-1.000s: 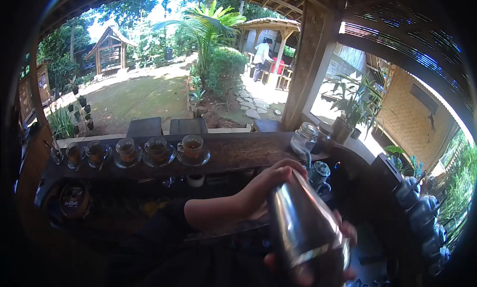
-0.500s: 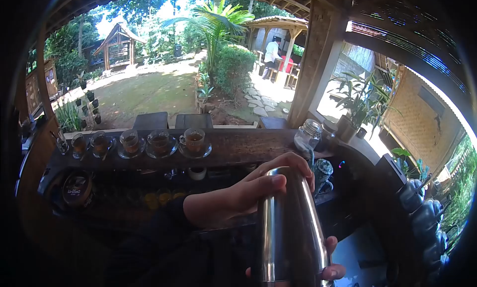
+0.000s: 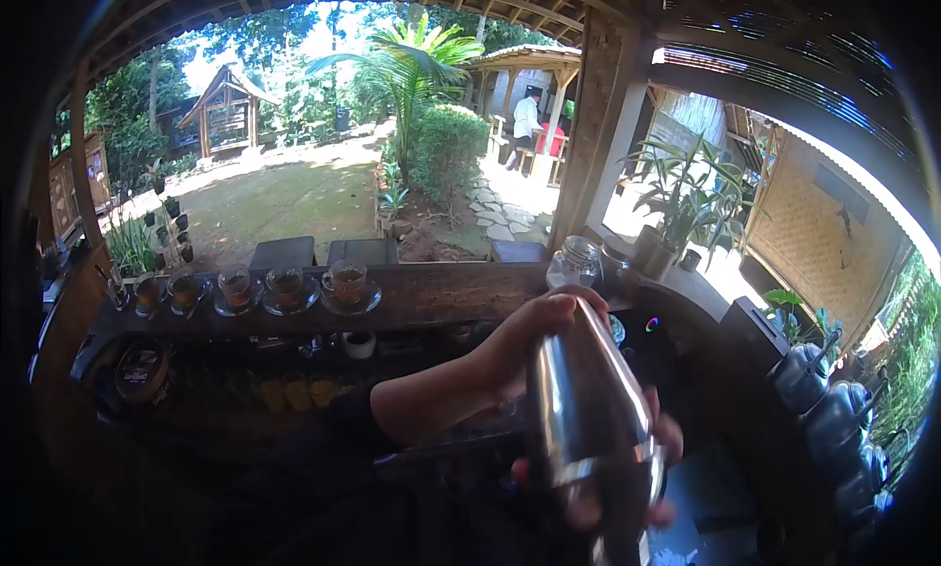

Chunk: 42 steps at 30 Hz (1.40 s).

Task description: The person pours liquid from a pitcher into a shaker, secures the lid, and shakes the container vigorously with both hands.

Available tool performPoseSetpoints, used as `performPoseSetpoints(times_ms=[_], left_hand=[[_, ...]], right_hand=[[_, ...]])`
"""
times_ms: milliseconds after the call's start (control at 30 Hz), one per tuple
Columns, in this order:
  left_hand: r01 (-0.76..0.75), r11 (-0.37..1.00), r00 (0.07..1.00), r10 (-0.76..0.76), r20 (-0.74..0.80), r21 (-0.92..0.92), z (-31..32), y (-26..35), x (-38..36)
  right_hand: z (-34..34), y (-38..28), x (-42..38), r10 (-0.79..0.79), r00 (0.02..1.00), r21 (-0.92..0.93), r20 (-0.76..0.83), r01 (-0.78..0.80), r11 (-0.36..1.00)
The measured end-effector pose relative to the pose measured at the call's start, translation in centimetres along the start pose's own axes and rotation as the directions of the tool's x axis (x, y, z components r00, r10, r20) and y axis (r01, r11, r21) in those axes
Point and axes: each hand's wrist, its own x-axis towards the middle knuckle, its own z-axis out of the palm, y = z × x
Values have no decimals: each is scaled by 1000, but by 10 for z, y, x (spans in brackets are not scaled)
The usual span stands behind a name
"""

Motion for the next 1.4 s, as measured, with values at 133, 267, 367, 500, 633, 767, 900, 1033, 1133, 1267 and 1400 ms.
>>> performPoseSetpoints(times_ms=[133,267,367,500,633,767,900,1033,1133,1267,1400], left_hand=[[358,916,830,-402,-386,-183,-17,-34,11],[-93,990,994,87,67,106,20,-21,15],[-226,951,964,187,190,210,38,-10,17],[230,968,916,-250,-313,-100,-23,-58,50],[131,991,930,-134,-342,-32,16,-46,35],[-405,883,909,362,204,238,30,-30,21],[132,981,924,-173,-340,-140,-31,-58,48],[166,979,935,-195,-296,-123,-9,-32,19],[-280,946,941,237,242,160,4,-6,-1],[70,997,982,-62,-177,35,-20,7,2],[180,983,933,-159,-322,37,-53,7,-9]], right_hand=[[-15,66,17,146,989,-289,-35,-150,946],[-46,49,8,-83,996,-264,-21,75,962],[-70,39,7,-225,933,-400,282,328,856],[-38,93,26,79,993,-230,-93,-98,968],[-59,82,5,133,990,-82,51,-128,988],[-68,81,4,-164,938,-318,306,263,911],[-23,94,22,-50,996,-269,-69,30,963],[-61,69,36,154,904,-285,400,-37,958],[-72,48,30,167,710,-338,685,106,935],[-9,39,2,27,985,-254,172,18,967],[29,64,17,-11,980,-350,-197,-60,935]])
